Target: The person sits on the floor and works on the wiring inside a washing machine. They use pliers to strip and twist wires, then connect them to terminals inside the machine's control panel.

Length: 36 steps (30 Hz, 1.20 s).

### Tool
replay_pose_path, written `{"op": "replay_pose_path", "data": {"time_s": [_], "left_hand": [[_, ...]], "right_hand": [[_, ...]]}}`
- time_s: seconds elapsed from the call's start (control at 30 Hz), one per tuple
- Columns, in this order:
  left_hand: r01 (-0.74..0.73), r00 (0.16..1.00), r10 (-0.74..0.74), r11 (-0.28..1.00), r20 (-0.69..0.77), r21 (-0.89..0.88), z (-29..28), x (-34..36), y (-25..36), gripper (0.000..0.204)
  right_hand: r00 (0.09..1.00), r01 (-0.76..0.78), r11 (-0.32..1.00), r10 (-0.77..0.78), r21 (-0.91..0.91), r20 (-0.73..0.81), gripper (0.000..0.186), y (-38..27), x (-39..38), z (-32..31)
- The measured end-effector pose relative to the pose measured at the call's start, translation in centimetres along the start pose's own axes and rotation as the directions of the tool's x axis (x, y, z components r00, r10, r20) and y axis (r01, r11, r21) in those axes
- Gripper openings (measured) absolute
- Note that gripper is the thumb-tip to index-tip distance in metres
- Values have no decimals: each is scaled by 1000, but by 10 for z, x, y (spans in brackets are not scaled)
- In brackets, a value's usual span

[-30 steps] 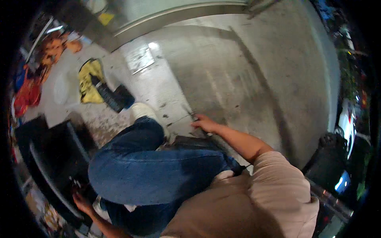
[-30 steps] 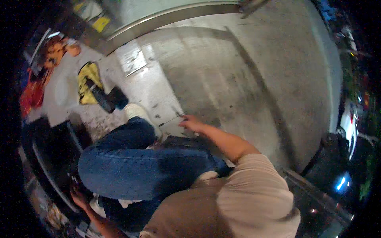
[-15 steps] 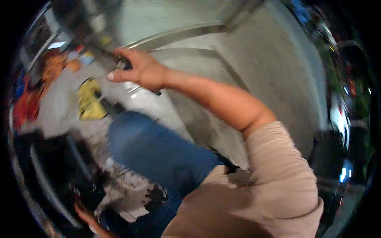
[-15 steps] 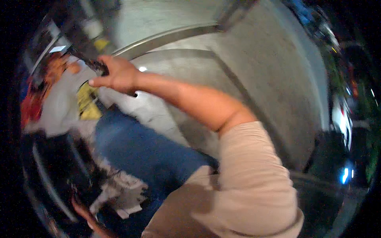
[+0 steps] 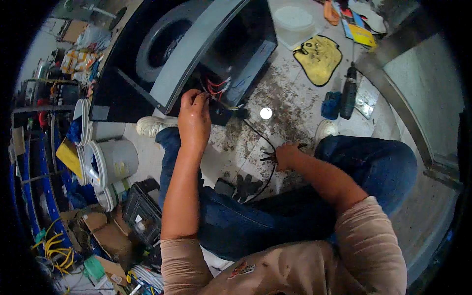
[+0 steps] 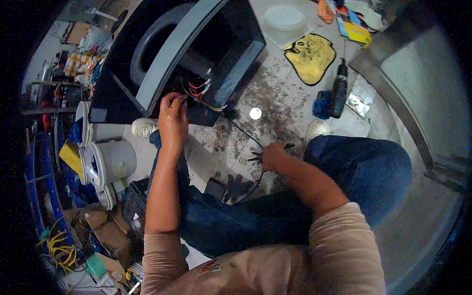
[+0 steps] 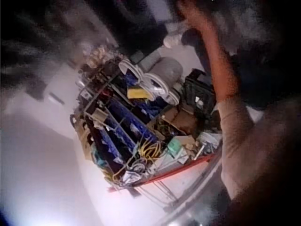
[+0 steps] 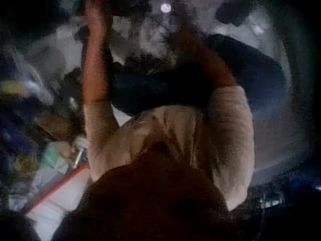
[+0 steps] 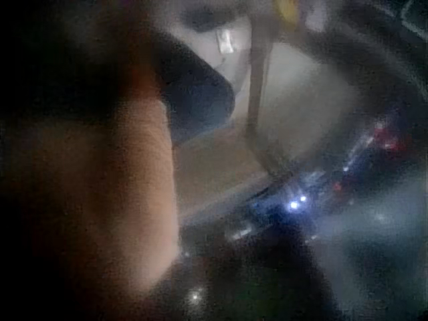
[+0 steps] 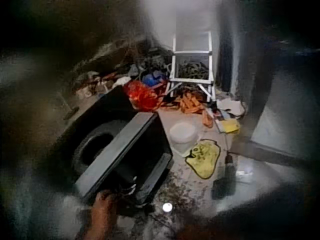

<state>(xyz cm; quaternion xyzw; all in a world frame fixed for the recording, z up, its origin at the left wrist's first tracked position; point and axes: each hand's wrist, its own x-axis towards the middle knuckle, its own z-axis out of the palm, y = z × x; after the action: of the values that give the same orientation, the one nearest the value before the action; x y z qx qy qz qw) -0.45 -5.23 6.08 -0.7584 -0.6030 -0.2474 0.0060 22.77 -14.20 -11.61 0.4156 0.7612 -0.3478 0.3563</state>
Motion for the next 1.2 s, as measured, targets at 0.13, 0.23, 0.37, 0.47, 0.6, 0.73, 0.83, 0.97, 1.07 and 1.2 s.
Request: {"op": "replay_pose_path", "data": {"time_s": [0.13,0.23,0.37,0.47,0.6,0.73,0.83,0.97,1.07,1.2], "left_hand": [[44,998,-43,998,38,-36,-2,-17,-10,17],[47,999,-46,999,24,-22,1,-22,-15,19],[35,999,-34,999,36,-23,-2,-19,-14,20],[11,999,-10,1000,44,-16,-2,-19,-19,21],[86,993,-83,996,86,-37,-3,-24,-20,24],[60,995,-56,997,88,-43,-3,-21,-19,24],[42,996,-39,999,79,-32,-1,-23,-22,24],[34,999,-34,999,32,3,3,-25,-17,24],[32,999,-34,998,38,63,6,-26,-17,23],[1,999,-4,998,33,67,11,-20,-18,19]], "right_hand": [[991,-51,995,60,82,-120,84,-21,45,61],[967,14,1000,-11,10,-256,81,-28,47,67],[883,166,964,-52,207,-466,53,-30,69,42],[562,477,748,146,463,-814,25,-29,92,-16],[551,786,160,259,598,-793,21,-49,55,-114],[497,852,138,94,506,-863,36,-62,48,-132],[192,761,588,202,275,-960,35,-69,40,-137],[470,698,518,191,495,-862,31,-65,47,-131],[588,784,189,77,591,-805,32,-70,50,-130],[516,857,-28,51,515,-855,29,-67,35,-148]]}}
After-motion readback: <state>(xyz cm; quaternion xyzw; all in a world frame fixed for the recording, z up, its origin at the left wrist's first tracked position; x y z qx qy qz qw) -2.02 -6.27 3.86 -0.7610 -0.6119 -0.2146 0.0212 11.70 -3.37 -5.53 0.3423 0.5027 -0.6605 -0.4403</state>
